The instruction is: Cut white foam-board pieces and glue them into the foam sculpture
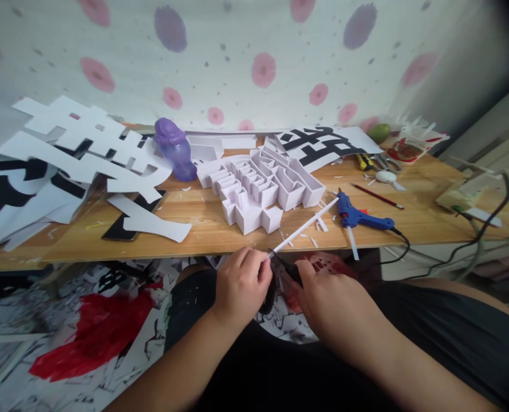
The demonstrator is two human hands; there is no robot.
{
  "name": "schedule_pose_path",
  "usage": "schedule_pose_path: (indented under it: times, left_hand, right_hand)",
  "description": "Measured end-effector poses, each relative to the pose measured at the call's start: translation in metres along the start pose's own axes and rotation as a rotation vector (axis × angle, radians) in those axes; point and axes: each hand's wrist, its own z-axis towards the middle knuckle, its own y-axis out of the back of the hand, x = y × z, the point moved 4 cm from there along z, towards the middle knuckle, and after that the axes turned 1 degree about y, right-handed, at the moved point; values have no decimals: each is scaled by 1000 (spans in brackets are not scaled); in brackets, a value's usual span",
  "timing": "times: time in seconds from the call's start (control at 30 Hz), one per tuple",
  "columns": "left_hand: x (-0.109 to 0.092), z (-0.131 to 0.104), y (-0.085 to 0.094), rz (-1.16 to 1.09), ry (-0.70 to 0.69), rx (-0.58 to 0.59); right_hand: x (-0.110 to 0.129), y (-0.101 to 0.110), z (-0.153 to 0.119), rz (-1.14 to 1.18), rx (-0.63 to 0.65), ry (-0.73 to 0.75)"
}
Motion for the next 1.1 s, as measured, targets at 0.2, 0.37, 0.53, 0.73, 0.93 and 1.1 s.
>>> schedule_pose_path:
  times: [0.2, 0.37, 0.53, 0.73, 0.93, 1.1]
  left_hand:
    - [3, 16, -6, 21, -33, -43]
    - [5, 26, -15, 24, -30, -46]
    - [8, 28, -18, 24, -13, -43]
    - [8, 28, -18, 2, -32, -28]
    - [9, 31, -16, -14, -26, -17]
    - [9, 40, -10, -122, -107, -18]
  right_hand:
    - [-5, 8, 14, -36, -43, -26]
    - [-11, 8, 25, -76, -74, -7]
    - [-13, 6, 31, -78, -73, 20]
    - [-13, 4, 31, -60, -46, 37]
    - [-15, 2, 33, -2, -3, -13]
    - [-14, 4, 35, 37, 14, -33]
